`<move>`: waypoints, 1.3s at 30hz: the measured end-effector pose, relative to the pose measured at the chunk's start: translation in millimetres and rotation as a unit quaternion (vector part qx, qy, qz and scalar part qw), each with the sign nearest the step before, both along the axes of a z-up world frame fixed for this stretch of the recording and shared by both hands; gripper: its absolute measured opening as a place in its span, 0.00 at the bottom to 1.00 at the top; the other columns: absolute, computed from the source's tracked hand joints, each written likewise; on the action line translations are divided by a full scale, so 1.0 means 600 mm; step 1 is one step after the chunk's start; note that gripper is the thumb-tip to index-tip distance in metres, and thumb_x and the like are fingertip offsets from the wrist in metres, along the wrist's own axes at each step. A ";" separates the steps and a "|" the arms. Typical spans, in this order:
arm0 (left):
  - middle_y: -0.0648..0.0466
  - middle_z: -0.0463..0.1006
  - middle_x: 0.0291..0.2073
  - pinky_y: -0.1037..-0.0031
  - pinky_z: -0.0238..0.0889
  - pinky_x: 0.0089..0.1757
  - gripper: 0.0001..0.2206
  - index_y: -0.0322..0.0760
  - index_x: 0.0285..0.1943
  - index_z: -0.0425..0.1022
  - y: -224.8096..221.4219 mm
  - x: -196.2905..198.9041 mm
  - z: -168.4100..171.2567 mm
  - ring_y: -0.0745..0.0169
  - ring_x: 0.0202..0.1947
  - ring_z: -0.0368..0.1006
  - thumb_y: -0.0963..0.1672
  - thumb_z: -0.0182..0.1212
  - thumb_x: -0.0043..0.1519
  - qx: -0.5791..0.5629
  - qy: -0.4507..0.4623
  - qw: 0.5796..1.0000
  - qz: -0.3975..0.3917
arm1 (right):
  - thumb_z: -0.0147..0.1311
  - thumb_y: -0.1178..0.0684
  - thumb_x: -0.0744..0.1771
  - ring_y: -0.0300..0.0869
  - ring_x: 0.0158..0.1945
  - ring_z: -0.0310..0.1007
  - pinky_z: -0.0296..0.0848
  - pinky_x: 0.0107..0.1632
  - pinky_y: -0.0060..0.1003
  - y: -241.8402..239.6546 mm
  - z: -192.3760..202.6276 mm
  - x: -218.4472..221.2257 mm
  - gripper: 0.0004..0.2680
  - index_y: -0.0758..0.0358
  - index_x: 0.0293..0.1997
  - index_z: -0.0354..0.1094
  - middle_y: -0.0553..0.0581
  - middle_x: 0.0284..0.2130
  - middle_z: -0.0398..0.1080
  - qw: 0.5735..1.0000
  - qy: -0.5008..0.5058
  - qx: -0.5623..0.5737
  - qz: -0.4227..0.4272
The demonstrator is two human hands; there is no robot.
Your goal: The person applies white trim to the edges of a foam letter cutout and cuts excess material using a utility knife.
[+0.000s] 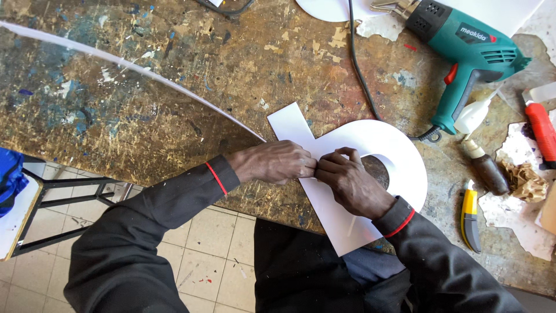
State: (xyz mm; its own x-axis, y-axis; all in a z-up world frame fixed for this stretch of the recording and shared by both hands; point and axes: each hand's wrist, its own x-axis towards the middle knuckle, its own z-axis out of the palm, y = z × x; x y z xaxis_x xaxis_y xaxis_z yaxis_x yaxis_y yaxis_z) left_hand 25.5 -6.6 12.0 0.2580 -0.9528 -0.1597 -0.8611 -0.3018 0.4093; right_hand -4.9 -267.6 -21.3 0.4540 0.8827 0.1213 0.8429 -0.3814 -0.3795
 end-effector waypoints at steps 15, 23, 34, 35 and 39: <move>0.60 0.79 0.33 0.72 0.71 0.39 0.10 0.41 0.43 0.83 -0.009 0.041 -0.040 0.68 0.30 0.71 0.40 0.58 0.77 -0.006 -0.010 0.999 -0.038 | 0.48 0.59 0.72 0.55 0.59 0.79 0.59 0.71 0.61 -0.007 0.006 -0.007 0.07 0.59 0.46 0.76 0.55 0.39 0.75 0.999 0.028 0.027 -0.012; 0.56 0.86 0.44 0.63 0.71 0.52 0.06 0.44 0.51 0.88 -0.001 0.019 -0.004 0.61 0.47 0.80 0.39 0.70 0.71 -0.006 -0.140 0.990 -0.007 | 0.52 0.48 0.74 0.60 0.65 0.76 0.58 0.75 0.68 0.000 0.028 -0.009 0.09 0.62 0.49 0.77 0.60 0.45 0.77 1.000 0.008 0.016 -0.020; 0.39 0.87 0.41 0.54 0.80 0.52 0.05 0.29 0.50 0.81 -0.024 -0.024 0.030 0.43 0.46 0.87 0.33 0.68 0.69 -0.273 -0.168 0.931 0.173 | 0.68 0.51 0.70 0.65 0.52 0.83 0.80 0.51 0.62 0.005 0.094 -0.048 0.15 0.62 0.63 0.73 0.60 0.49 0.78 0.953 0.032 0.182 -0.240; 0.43 0.85 0.43 0.53 0.79 0.53 0.06 0.30 0.48 0.79 -0.031 -0.028 0.016 0.41 0.50 0.86 0.32 0.66 0.68 -0.329 -0.169 0.913 0.174 | 0.68 0.54 0.70 0.62 0.51 0.84 0.81 0.50 0.60 -0.001 0.082 -0.052 0.14 0.61 0.62 0.73 0.59 0.49 0.77 0.941 0.050 0.212 -0.258; 0.49 0.83 0.49 0.53 0.78 0.57 0.06 0.34 0.44 0.77 -0.072 -0.060 -0.004 0.41 0.57 0.83 0.33 0.63 0.70 -0.428 -0.171 0.862 0.211 | 0.65 0.64 0.67 0.66 0.51 0.85 0.84 0.52 0.57 -0.018 0.093 -0.071 0.14 0.61 0.59 0.72 0.62 0.51 0.77 0.893 0.128 0.303 -0.308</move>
